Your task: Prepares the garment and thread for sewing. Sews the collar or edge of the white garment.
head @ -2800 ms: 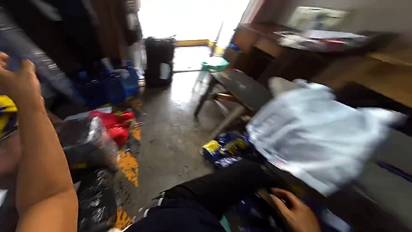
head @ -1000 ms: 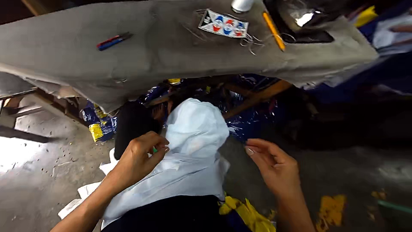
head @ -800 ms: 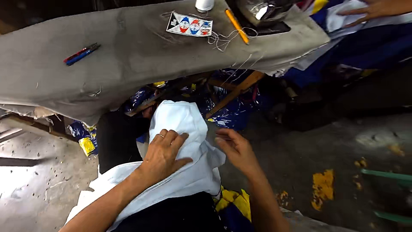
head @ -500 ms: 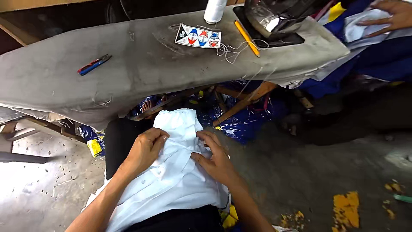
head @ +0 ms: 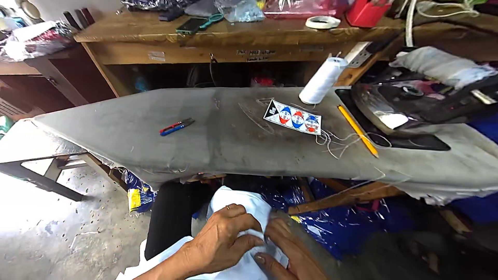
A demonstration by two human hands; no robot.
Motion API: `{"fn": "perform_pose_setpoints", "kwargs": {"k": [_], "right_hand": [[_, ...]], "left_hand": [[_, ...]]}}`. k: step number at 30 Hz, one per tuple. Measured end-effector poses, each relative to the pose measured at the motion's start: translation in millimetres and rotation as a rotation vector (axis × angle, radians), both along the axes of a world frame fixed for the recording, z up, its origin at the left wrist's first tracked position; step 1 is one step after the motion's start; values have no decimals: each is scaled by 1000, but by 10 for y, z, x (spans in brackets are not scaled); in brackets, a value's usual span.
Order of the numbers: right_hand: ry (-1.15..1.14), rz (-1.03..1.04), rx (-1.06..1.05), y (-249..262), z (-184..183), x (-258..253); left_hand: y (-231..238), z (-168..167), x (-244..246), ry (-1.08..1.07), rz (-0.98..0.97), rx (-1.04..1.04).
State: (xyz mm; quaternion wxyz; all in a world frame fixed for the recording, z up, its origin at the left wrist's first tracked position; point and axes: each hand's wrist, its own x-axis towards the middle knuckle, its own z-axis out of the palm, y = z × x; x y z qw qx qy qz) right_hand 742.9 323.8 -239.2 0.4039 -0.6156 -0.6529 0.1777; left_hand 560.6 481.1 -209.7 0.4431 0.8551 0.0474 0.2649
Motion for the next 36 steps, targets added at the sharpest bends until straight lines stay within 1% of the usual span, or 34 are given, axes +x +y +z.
{"fn": "perform_pose_setpoints", "kwargs": {"k": [1, 2, 3, 5, 6, 8, 10, 13, 15, 18, 21, 24, 26, 27, 30, 31, 33, 36], "right_hand": [[86, 68, 19, 53, 84, -41], [210, 135, 36, 115, 140, -69], [356, 188, 40, 175, 168, -91], [591, 183, 14, 263, 183, -163], [662, 162, 4, 294, 175, -214], [734, 167, 14, 344, 166, -287], [711, 169, 36, 364, 181, -348], [618, 151, 63, 329, 194, -431], [566, 157, 89, 322, 188, -450], [513, 186, 111, 320, 184, -467], [542, 217, 146, 328, 156, -451], [615, 211, 147, 340, 119, -456], [661, 193, 137, 334, 119, -459], [687, 197, 128, 319, 123, -448], [747, 188, 112, 237, 135, -340], [729, 141, 116, 186, 140, -278], [690, -26, 137, 28, 180, -92], [710, -220, 196, -295, 228, 250]], "left_hand": [[37, 71, -26, -17, -2, -52], [78, 115, -47, -21, 47, -65], [114, 136, -65, -17, 131, -33], [151, 131, -118, -65, 282, 70], [136, 121, -160, -91, 303, 75], [85, 100, -250, -68, 239, -7], [31, 56, -309, -31, 154, -170], [-30, 80, -393, 23, 59, -524], [-22, 118, -424, 58, 31, -648], [15, 119, -427, 72, 12, -677], [58, 60, -424, 32, -54, -719], [4, 68, -381, 23, 6, -607], [11, 82, -369, 5, 0, -541], [30, 86, -373, -6, 4, -563], [182, 95, -421, -41, 35, -719], [246, 103, -440, -51, 76, -744], [371, 150, -471, -89, 178, -747], [500, 282, -554, -138, 217, -756]]}}
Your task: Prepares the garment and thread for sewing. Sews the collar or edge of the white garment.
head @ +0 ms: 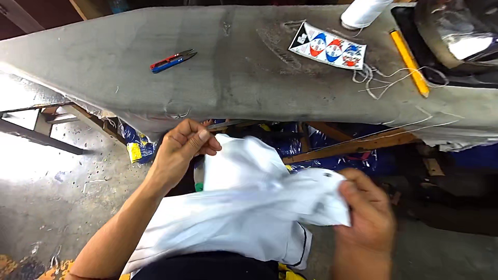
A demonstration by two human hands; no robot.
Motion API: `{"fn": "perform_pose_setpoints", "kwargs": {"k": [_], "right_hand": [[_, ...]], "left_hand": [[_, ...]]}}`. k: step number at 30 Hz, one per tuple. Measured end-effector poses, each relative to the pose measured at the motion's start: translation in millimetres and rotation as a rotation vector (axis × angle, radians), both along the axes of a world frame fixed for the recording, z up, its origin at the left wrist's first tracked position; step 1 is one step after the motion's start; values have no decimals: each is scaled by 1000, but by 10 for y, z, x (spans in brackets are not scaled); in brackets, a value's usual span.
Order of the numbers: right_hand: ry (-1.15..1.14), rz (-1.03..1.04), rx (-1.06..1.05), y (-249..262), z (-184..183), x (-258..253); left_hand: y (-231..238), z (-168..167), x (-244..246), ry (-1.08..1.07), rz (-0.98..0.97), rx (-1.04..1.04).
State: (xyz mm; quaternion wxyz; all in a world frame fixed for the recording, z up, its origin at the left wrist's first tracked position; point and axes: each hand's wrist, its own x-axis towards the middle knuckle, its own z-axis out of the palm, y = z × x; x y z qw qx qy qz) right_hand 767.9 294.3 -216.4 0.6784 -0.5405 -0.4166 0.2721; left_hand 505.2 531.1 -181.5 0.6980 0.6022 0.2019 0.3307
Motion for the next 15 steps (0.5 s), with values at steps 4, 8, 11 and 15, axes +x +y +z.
{"fn": "perform_pose_setpoints", "kwargs": {"k": [4, 8, 11, 15], "right_hand": [[38, -97, 23, -322, -46, 173], [8, 8, 39, -259, 42, -34], [-17, 151, 65, -154, 153, -153], [31, 337, 52, -168, 153, -169]], "left_hand": [[58, 26, -190, 151, -147, 175], [-396, -165, 72, 339, -344, 334], [-681, -233, 380, 335, -321, 465], [-759, -265, 605, 258, -358, 570]]}}
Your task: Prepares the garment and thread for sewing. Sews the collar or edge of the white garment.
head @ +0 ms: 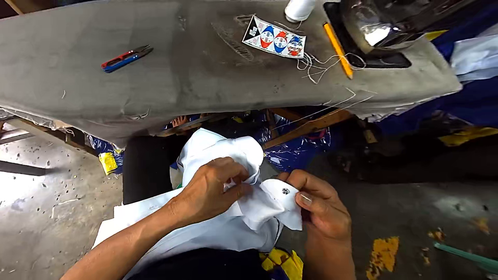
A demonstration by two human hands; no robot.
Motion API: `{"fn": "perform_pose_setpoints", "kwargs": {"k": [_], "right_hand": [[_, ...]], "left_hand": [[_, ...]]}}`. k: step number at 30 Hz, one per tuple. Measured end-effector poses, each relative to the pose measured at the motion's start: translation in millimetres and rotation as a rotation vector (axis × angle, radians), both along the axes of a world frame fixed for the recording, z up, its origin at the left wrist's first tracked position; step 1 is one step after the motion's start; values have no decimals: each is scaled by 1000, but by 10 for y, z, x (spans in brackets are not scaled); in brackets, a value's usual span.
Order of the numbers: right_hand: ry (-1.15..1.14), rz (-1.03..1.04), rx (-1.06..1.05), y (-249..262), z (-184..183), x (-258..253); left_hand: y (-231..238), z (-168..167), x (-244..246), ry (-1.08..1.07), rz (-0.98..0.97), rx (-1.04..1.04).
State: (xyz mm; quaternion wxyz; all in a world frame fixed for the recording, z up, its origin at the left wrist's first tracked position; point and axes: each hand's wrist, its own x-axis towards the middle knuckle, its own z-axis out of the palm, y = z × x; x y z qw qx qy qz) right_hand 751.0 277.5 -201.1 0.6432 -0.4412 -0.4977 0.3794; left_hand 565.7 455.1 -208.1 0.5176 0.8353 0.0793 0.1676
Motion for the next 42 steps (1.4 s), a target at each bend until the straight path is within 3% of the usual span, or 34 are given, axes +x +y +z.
{"fn": "perform_pose_setpoints", "kwargs": {"k": [2, 6, 9, 13, 20, 26, 30, 39, 42], "right_hand": [[-40, -37, -39, -31, -48, 41], [-508, -172, -298, -10, -7, 28], [-637, -224, -316, 136, 37, -164], [-568, -231, -211, 259, 15, -301], [-561, -215, -155, 318, -3, -392], [-366, -98, -79, 399, -67, -363], [-419, -191, -108, 358, 8, -414], [-700, -317, -219, 362, 108, -516], [-614, -193, -133, 370, 66, -458]], "left_hand": [[25, -8, 31, -7, -11, 7], [103, 67, 10, -27, -20, -2], [103, 135, 2, -41, -24, -62], [148, 190, -57, -20, 19, -256], [161, 86, -94, -20, -16, -295], [158, 21, -100, -94, -30, -423], [195, 108, -189, -42, -66, -409], [107, 208, -251, -74, 130, 140], [229, 198, -253, 6, -6, -192]]}}
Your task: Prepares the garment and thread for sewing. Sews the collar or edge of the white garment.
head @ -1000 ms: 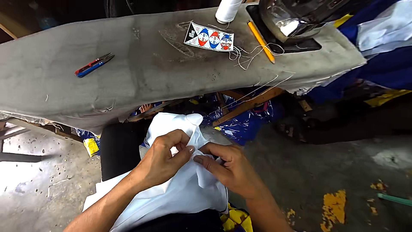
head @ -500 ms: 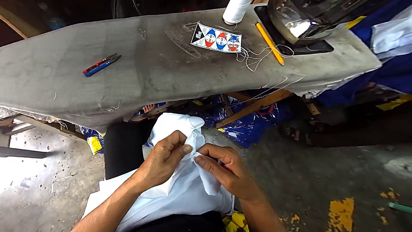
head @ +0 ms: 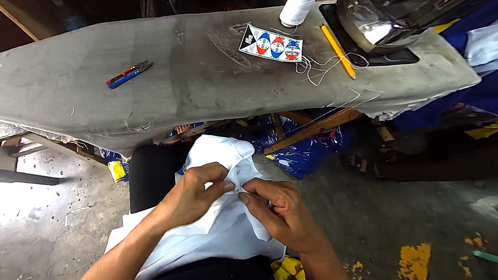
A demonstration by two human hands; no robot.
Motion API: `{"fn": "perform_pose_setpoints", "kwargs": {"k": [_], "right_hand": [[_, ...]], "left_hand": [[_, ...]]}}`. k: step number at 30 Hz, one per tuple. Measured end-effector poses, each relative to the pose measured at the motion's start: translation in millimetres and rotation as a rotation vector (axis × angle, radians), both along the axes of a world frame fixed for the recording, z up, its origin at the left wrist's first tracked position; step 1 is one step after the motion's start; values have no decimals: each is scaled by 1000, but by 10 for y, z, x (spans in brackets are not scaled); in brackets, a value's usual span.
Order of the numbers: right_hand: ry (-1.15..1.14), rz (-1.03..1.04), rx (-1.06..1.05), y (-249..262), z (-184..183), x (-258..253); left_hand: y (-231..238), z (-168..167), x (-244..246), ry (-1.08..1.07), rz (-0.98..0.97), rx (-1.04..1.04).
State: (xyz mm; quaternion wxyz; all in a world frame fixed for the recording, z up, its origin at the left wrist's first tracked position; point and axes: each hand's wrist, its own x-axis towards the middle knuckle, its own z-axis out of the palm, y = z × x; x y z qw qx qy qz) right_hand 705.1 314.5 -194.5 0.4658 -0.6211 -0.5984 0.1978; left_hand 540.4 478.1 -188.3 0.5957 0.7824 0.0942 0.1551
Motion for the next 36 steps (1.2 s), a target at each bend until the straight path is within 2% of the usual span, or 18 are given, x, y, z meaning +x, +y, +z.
{"fn": "perform_pose_setpoints", "kwargs": {"k": [9, 11, 17, 19, 23, 26, 31, 34, 36], "right_hand": [[145, 217, 87, 94, -156, 130], [158, 219, 68, 103, -160, 128], [411, 311, 45, 150, -290, 163], [437, 326, 31, 163, -303, 152], [203, 190, -21, 158, -188, 87], [61, 131, -31, 135, -134, 68], [-107, 34, 111, 156, -228, -15], [-141, -3, 244, 149, -295, -25], [-45, 30, 249, 63, -263, 47]], "left_hand": [[-13, -249, 29, -36, -79, -686], [-38, -250, 11, -58, -67, -654], [-217, -186, -4, -118, 73, -84], [-219, -203, -3, -123, 82, -26], [-194, -205, 4, -120, 54, -162], [-149, -187, 20, -125, 25, -349], [-169, -257, 85, -51, 123, -569], [-141, -264, 111, 39, 175, -624], [-78, -215, 96, 15, 162, -534]]}}
